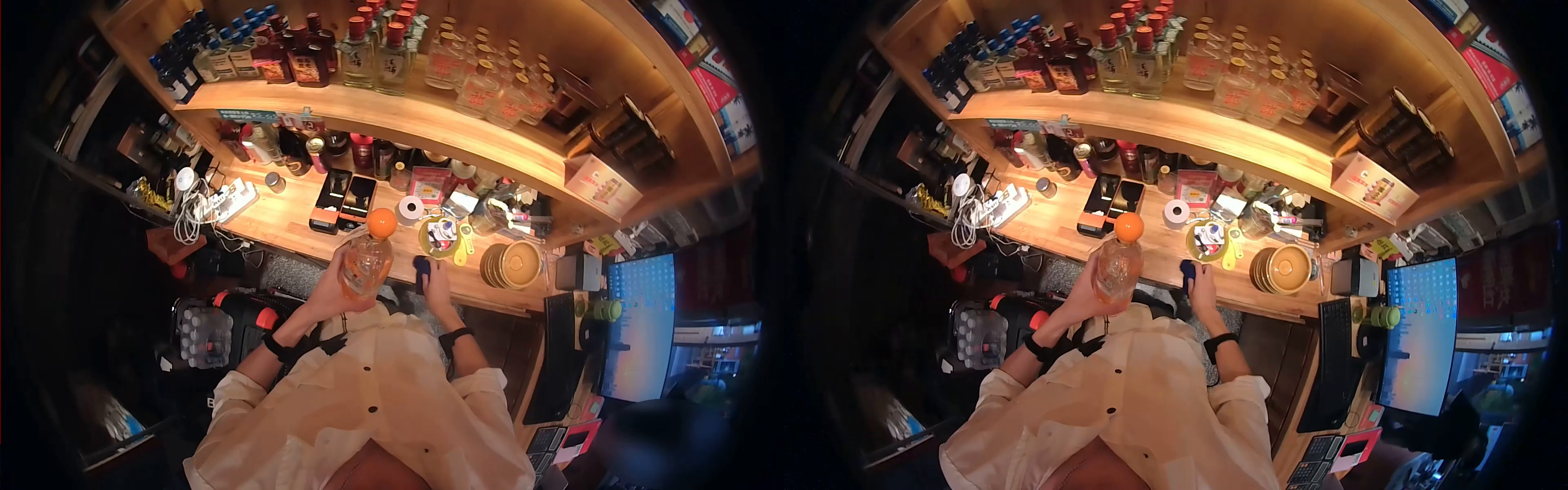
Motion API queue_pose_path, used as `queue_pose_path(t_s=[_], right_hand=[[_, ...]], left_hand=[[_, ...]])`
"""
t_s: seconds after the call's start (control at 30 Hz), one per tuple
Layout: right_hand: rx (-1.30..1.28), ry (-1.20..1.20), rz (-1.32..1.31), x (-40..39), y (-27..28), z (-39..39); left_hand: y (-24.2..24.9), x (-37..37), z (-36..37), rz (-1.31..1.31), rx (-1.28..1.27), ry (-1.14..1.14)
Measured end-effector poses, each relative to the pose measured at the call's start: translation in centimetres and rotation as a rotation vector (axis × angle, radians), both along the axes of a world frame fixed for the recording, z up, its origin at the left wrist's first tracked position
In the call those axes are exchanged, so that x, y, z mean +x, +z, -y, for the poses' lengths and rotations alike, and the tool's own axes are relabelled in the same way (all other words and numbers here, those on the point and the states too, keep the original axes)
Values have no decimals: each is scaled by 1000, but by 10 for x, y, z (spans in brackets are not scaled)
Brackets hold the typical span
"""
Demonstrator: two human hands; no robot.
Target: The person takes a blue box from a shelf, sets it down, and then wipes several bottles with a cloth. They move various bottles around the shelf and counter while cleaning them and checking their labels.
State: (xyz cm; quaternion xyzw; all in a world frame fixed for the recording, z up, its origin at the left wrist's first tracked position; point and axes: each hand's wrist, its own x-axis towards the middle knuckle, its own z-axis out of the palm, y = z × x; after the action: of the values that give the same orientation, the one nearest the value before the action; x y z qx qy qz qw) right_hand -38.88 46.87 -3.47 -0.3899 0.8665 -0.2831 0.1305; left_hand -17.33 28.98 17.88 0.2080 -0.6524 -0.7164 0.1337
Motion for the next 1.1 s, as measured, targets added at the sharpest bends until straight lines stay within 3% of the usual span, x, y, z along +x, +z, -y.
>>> queue_pose_path(t_s=[0.03, 0.1, 0.13, 0.27, 0.33, 0.47, 0.53, 0.67, 0.73, 0.87, 1.03, 1.1], right_hand=[[-4, 9, -3, 0, 5, 3], [-378, -39, 379, 2, 29, 9], [-451, -91, 578, 11, 74, 12], [-739, 63, 677, 36, 186, 20], [-608, 230, -121, 55, 233, 41], [-825, 47, 16, 85, 213, 67], [-959, 20, 555, 87, 211, 68], [-925, 52, 428, 79, 195, 61], [-886, 104, 859, 71, 198, 56], [-875, 267, 851, 53, 220, 59], [-883, 127, 993, 66, 222, 54], [-972, 267, 361, 79, 226, 50]], left_hand=[[-1, 0, 1, -3, -4, 9], [-2, -3, 2, -6, -151, 47], [0, -5, 1, -10, -153, 52], [-3, -10, -1, 26, -385, 130], [-5, -15, -7, 59, -447, 118], [-9, -20, -19, -16, -380, 123], [-17, -18, -20, -31, -411, 131], [-16, -12, -16, -55, -264, 66], [-9, -9, -16, -65, -217, 35], [-6, -6, -13, -59, -65, -63], [-15, -10, -10, -112, -75, -116], [-2, -16, -15, -194, -101, -29]])
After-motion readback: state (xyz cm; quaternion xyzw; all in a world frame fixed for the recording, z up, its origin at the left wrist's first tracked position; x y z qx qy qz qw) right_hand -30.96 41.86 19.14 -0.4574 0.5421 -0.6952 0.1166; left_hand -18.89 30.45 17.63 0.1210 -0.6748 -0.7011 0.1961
